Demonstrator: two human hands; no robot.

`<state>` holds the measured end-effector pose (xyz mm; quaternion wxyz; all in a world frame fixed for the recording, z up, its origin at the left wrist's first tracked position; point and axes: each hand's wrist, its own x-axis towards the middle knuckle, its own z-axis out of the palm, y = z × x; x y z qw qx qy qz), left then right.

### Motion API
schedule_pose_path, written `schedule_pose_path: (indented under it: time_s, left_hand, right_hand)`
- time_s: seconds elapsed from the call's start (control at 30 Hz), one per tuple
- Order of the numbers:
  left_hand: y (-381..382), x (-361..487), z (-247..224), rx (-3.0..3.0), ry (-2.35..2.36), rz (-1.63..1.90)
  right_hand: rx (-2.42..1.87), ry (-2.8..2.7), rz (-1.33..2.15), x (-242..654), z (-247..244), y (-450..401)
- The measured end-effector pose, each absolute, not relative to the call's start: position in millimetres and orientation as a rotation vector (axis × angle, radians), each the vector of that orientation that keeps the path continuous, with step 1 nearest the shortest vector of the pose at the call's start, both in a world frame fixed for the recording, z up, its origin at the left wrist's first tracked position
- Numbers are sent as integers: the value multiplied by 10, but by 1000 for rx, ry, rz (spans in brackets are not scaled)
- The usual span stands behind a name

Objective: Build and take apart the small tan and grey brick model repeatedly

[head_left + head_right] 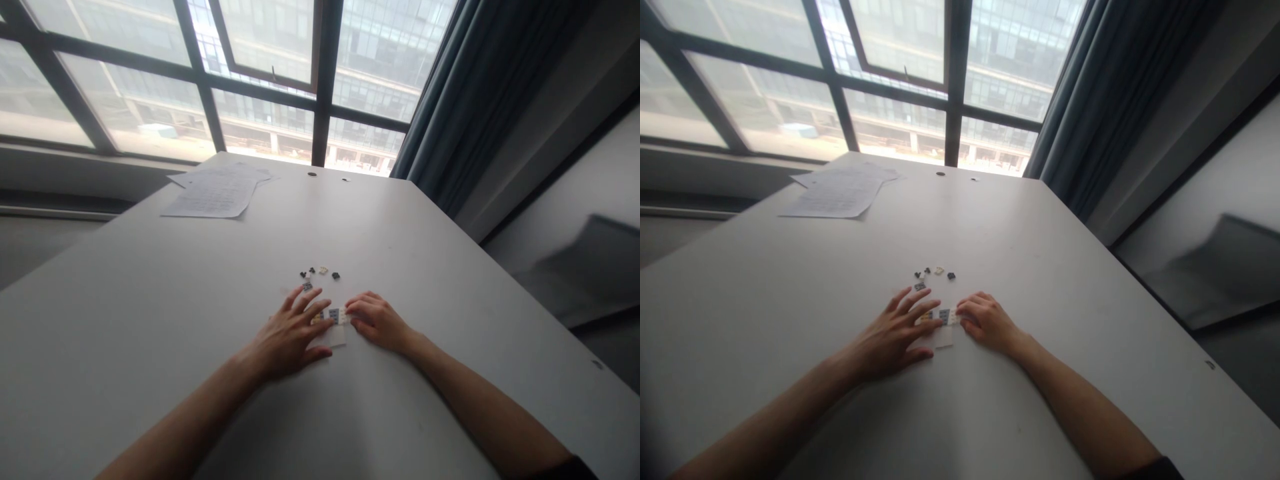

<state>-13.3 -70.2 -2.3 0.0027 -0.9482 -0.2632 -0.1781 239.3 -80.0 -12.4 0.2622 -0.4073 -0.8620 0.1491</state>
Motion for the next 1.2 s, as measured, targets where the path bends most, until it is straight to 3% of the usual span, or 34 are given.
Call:
schedule_pose_path:
  time_s: [0.23,0.5,0.87,1.2]
  left_hand:
    - [-593,-254,15,-2933,-883,-628]
    - [-223,-610,-132,-2560,-1519,-958]
    - [-235,-633,-230,-2445,-1574,-1092]
    - [-238,-623,-218,-2471,-1555,-1101]
  right_hand:
    - [-1129,-2224,483,2416,-136,-782]
    - [-1349,-2048,454,2468,-56,-572]
    - [-1481,-2221,340,1637,32,131]
    - [-1522,-2250,341,1368,43,177]
